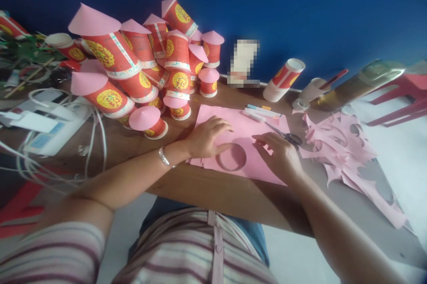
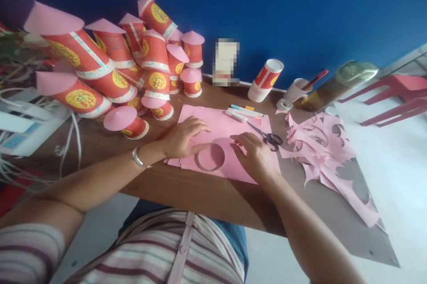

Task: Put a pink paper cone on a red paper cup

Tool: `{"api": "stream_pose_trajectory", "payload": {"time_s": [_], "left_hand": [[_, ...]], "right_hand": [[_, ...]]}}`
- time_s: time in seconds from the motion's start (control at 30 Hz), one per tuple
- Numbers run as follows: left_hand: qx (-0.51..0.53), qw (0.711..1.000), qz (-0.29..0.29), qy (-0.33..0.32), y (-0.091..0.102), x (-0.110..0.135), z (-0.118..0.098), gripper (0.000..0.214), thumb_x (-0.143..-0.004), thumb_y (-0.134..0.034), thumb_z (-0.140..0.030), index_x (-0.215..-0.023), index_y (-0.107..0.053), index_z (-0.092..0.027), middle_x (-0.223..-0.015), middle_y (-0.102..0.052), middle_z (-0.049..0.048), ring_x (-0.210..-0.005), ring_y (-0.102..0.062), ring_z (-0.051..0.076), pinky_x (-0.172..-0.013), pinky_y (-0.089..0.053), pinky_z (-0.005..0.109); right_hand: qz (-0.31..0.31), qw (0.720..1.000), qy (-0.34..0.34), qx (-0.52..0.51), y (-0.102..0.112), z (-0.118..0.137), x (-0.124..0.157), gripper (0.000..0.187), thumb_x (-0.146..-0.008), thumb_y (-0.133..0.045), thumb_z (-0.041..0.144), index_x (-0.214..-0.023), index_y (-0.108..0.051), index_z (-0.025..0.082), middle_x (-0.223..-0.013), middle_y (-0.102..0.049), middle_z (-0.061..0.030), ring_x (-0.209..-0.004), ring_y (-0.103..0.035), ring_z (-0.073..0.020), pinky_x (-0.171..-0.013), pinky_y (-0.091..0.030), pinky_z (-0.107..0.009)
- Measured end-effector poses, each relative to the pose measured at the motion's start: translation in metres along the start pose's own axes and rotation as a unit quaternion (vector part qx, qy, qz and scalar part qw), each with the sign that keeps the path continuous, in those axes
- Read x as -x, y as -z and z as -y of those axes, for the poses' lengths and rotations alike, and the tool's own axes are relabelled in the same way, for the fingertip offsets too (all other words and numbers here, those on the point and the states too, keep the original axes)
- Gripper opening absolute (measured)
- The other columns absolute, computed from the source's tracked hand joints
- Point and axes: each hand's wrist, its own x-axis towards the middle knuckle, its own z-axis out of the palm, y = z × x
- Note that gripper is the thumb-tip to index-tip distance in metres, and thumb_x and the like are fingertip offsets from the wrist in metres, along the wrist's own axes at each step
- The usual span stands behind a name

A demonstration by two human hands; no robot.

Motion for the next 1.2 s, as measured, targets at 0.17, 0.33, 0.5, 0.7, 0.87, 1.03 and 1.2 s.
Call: {"api": "stream_pose_trajectory", "payload": {"time_s": [0.17,0.33,0.5,0.7,0.87,1.03,1.2], "left_hand": [[0.034,0.991,0.119,-0.060,-0.005,0.003,-0.003,0.082,-0.075,-0.084,-0.048,-0.142,-0.049,-0.018,-0.139,-0.060,0.0184,-0.129,-0.053,0.035,-0.110,-0.044,0.053],[0.037,0.986,0.153,-0.062,-0.006,0.005,0.000,0.087,-0.072,-0.086,-0.055,-0.142,-0.050,-0.018,-0.137,-0.061,0.0178,-0.125,-0.054,0.035,-0.110,-0.042,0.052],[0.042,0.982,0.172,-0.057,-0.003,0.002,-0.001,0.082,-0.071,-0.088,-0.049,-0.137,-0.053,-0.016,-0.132,-0.064,0.0169,-0.120,-0.057,0.033,-0.107,-0.044,0.049],[0.044,0.982,0.178,-0.054,-0.001,0.001,-0.003,0.079,-0.073,-0.087,-0.049,-0.137,-0.053,-0.017,-0.131,-0.064,0.0166,-0.119,-0.058,0.032,-0.107,-0.044,0.048],[0.057,0.982,0.175,-0.049,-0.001,0.003,-0.001,0.086,-0.071,-0.088,-0.048,-0.142,-0.049,-0.020,-0.134,-0.062,0.0171,-0.122,-0.058,0.033,-0.108,-0.044,0.050],[0.094,0.980,0.169,-0.053,0.003,0.003,0.001,0.097,-0.064,-0.093,-0.041,-0.146,-0.046,-0.021,-0.136,-0.061,0.0183,-0.126,-0.057,0.034,-0.108,-0.046,0.052],[0.126,0.978,0.158,-0.050,0.011,0.001,0.002,0.085,-0.065,-0.093,-0.036,-0.136,-0.049,-0.020,-0.132,-0.060,0.0177,-0.125,-0.058,0.032,-0.109,-0.048,0.051]], "right_hand": [[0.026,0.998,-0.049,-0.012,-0.015,-0.012,0.002,0.022,-0.093,-0.057,0.019,-0.106,-0.074,0.022,-0.091,-0.074,-0.0067,-0.079,-0.070,-0.0222,-0.069,-0.057,-0.034],[0.036,0.997,-0.057,-0.023,-0.019,-0.013,0.002,0.019,-0.093,-0.058,0.021,-0.103,-0.074,0.022,-0.095,-0.073,-0.0077,-0.082,-0.069,-0.0230,-0.070,-0.057,-0.034],[0.038,0.997,-0.060,-0.013,-0.021,-0.014,0.004,0.018,-0.095,-0.058,0.024,-0.101,-0.075,0.022,-0.097,-0.074,-0.0082,-0.085,-0.069,-0.0236,-0.073,-0.056,-0.035],[0.033,0.998,-0.045,-0.009,-0.021,-0.015,0.004,0.019,-0.096,-0.057,0.024,-0.102,-0.075,0.022,-0.097,-0.074,-0.0084,-0.088,-0.069,-0.0235,-0.074,-0.057,-0.035],[0.028,0.998,-0.045,-0.028,-0.021,-0.014,0.005,0.021,-0.096,-0.056,0.023,-0.107,-0.074,0.022,-0.098,-0.073,-0.0093,-0.088,-0.069,-0.0246,-0.073,-0.059,-0.038],[0.048,0.994,-0.024,-0.097,-0.018,-0.007,0.005,0.036,-0.097,-0.063,0.040,-0.130,-0.064,0.024,-0.116,-0.073,-0.0117,-0.106,-0.068,-0.0291,-0.090,-0.061,-0.049],[0.126,0.981,0.062,-0.131,-0.012,0.002,0.003,0.070,-0.089,-0.071,0.058,-0.147,-0.051,0.024,-0.137,-0.065,-0.0153,-0.127,-0.059,-0.0338,-0.106,-0.054,-0.055]]}}
